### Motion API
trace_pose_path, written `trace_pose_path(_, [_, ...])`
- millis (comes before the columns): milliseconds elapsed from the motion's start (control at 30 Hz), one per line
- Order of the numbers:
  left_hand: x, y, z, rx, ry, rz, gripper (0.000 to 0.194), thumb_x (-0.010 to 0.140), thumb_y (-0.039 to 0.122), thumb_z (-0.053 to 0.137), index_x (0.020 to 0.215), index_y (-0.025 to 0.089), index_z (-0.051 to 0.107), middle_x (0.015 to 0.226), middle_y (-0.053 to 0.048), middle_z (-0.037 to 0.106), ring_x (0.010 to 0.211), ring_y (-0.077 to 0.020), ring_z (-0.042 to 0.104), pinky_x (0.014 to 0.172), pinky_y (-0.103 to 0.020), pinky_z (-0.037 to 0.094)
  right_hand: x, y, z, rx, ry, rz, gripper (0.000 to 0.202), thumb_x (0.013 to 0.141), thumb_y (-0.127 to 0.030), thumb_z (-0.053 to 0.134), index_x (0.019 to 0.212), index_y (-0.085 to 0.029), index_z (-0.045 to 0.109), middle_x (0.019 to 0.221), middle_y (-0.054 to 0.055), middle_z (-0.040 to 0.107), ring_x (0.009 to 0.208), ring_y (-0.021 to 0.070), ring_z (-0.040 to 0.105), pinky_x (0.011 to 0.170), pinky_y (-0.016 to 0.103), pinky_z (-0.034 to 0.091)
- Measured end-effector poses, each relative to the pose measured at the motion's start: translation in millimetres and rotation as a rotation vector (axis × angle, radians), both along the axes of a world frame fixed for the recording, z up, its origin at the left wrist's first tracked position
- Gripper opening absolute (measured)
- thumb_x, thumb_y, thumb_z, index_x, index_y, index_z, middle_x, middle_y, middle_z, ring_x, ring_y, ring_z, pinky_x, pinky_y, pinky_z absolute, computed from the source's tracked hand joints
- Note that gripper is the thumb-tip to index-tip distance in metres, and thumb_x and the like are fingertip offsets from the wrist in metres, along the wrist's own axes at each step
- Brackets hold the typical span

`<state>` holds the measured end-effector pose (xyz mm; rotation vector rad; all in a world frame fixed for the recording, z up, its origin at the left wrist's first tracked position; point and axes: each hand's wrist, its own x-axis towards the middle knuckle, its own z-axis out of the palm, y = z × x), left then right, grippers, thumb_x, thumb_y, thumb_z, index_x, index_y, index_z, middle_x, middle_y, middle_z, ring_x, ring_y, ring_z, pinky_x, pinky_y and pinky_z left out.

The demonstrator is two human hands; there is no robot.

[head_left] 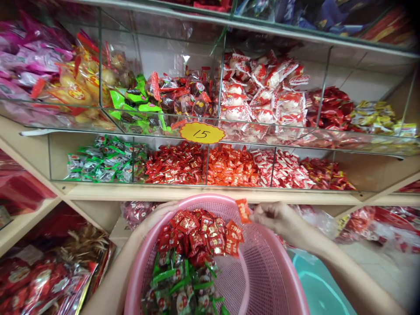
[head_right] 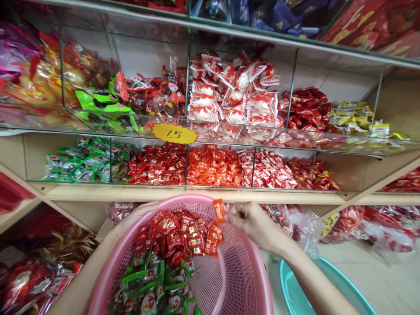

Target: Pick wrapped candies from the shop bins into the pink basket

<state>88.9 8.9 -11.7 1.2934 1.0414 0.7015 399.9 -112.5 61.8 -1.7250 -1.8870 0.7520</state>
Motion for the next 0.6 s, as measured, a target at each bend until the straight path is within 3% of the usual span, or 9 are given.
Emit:
trace_pose_path(133, [1,-2,1.7,0.016,-0.014,-0.030,0.037,0.061,0.039,0.063,0.092,0.021,0.071,0.114,-0.002,0.065,0.115,-0.0238,0.052,0.103,-0.028,0.032,-7,-14,-26.6,-0.051,-0.267,0.115,0.021,0.079,-0.025,0.048,0.060,-0.018,0.054,0.056,-0.002,0.051,0.055,0.0117,0.045,0.052,0.024,0.032])
trace_pose_path(333, [2,-5,7.1,0.007,-0.008,0.022,0.037,0.057,0.041,0.066,0.087,0.020,0.072,0.111,-0.003,0.067,0.115,-0.0260,0.051,0.103,-0.031,0.033,-9,-25,-50.5,0.097,-0.658,0.116,0.014,0.077,-0.015,0.049,0.070,-0.019,0.060,0.071,0.005,0.064,0.066,0.0185,0.059,0.056,0.027,0.035])
trace_pose_path(467, [4,-8,14.1,0.009,0.018,0.021,0.037,0.056,0.043,0.066,0.084,0.020,0.073,0.108,-0.004,0.068,0.115,-0.0271,0.051,0.104,-0.032,0.032,-14,-23,-52.8,0.070,-0.751,0.116,0.018,0.077,-0.010,0.046,0.068,-0.018,0.060,0.071,0.006,0.065,0.065,0.0187,0.061,0.054,0.027,0.035])
trace_pose_path(600, [4,-7,14.2,0.009,0.010,0.000,0.037,0.056,0.043,0.065,0.084,0.019,0.073,0.107,-0.004,0.068,0.114,-0.0268,0.052,0.104,-0.031,0.033,-16,-18,-42.2,0.016,-0.593,0.099,0.016,0.076,-0.014,0.049,0.066,-0.019,0.060,0.068,0.004,0.063,0.065,0.0170,0.057,0.056,0.026,0.035])
